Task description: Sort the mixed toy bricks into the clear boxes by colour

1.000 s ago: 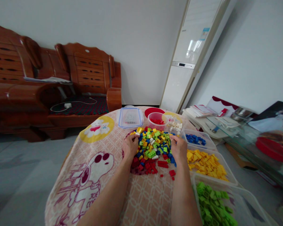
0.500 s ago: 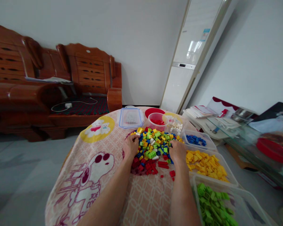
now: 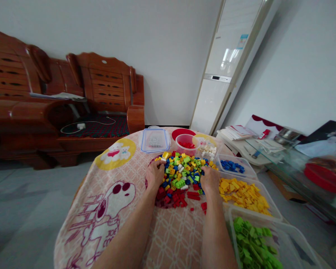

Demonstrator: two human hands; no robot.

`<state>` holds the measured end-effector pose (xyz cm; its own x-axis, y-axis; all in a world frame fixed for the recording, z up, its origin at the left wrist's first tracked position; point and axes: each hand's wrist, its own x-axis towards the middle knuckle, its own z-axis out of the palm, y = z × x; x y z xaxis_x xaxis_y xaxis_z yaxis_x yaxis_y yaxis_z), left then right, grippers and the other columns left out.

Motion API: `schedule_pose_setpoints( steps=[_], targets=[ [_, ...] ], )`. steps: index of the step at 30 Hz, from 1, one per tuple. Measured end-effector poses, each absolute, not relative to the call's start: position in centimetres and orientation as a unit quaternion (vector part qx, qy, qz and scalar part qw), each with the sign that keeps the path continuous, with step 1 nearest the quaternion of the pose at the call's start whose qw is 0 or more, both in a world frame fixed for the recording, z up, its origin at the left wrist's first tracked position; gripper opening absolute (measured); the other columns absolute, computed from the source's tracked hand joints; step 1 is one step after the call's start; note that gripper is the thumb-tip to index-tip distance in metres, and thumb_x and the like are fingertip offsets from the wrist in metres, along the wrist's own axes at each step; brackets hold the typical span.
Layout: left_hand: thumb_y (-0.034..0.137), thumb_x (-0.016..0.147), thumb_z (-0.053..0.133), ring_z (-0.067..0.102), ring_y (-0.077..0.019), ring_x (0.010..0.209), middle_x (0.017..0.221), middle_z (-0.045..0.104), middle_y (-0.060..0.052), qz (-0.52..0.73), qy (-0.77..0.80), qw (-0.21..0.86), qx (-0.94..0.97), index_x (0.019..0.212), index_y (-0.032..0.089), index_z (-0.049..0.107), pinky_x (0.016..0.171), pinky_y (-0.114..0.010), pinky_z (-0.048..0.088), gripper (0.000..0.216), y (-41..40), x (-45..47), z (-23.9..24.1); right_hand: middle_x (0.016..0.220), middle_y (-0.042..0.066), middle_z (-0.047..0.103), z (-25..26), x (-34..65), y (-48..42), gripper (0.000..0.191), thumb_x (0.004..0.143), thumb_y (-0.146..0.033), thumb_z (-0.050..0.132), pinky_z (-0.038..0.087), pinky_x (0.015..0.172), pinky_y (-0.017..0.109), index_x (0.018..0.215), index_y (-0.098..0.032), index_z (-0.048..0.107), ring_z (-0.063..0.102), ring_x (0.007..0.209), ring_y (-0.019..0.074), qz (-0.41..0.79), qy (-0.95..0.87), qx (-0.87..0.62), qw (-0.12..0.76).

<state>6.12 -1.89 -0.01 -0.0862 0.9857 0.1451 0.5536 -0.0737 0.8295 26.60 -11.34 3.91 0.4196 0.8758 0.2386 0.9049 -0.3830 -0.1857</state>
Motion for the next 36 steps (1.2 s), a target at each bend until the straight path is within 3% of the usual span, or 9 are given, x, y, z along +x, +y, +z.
schedule_pose_setpoints(
  steps=[10,15,20,25,31,36],
  targets=[
    [0.021,0.084,0.052,0.068,-0.0210,0.095,0.104,0.075,-0.004,0.396,0.621,0.269,0.621,0.101,0.025,0.077,0.085,-0.030,0.050,0.031,-1.8,6.1,-0.1,0.103,0.014,0.074,3.5,26.5,-11.3,0.037,0.081,-0.005,0.051,0.040,0.092,0.032,0.108,-0.017,0.075,0.066,0.102,0.0240,-0.077,-0.535,-0.830,0.136],
    [0.022,0.085,0.052,0.067,-0.0223,0.097,0.106,0.075,-0.005,0.388,0.625,0.275,0.619,0.102,0.024,0.077,0.087,-0.032,0.050,0.031,-1.9,6.1,0.1,0.101,0.011,0.075,3.8,26.4,-11.3,0.040,0.080,-0.006,0.052,0.041,0.090,0.030,0.113,-0.018,0.072,0.066,0.099,0.0215,-0.071,-0.504,-0.840,0.187],
    [0.021,0.085,0.052,0.067,-0.0213,0.096,0.106,0.075,-0.004,0.391,0.621,0.271,0.623,0.102,0.024,0.077,0.086,-0.031,0.050,0.031,-1.8,6.1,-0.1,0.103,0.009,0.074,3.9,26.9,-11.5,0.033,0.083,-0.015,0.051,0.043,0.080,0.029,0.106,-0.021,0.074,0.067,0.091,0.0204,-0.092,-0.425,-0.855,0.284],
    [0.020,0.085,0.051,0.067,-0.0208,0.092,0.103,0.075,-0.004,0.391,0.623,0.270,0.622,0.101,0.024,0.077,0.082,-0.030,0.050,0.030,-1.9,6.2,0.0,0.093,0.011,0.076,3.3,28.1,-11.7,0.028,0.079,-0.020,0.052,0.048,0.080,0.031,0.094,-0.016,0.075,0.068,0.085,0.0240,-0.086,-0.366,-0.811,0.449],
    [0.020,0.085,0.052,0.068,-0.0205,0.091,0.103,0.075,-0.003,0.389,0.625,0.274,0.619,0.101,0.025,0.077,0.081,-0.030,0.050,0.030,-2.0,6.2,0.2,0.083,0.012,0.074,2.2,29.2,-11.2,0.041,0.081,-0.028,0.050,0.055,0.060,0.031,0.113,-0.011,0.069,0.069,0.066,0.0224,-0.013,-0.245,-0.751,0.613],
    [0.020,0.085,0.053,0.068,-0.0205,0.093,0.102,0.075,-0.003,0.390,0.625,0.266,0.621,0.100,0.025,0.077,0.084,-0.030,0.051,0.030,-2.0,6.2,0.2,0.099,0.015,0.073,1.6,29.8,-11.0,0.048,0.082,-0.028,0.048,0.059,0.069,0.032,0.123,-0.009,0.062,0.072,0.085,0.0238,-0.051,-0.189,-0.719,0.667]
  ],
)
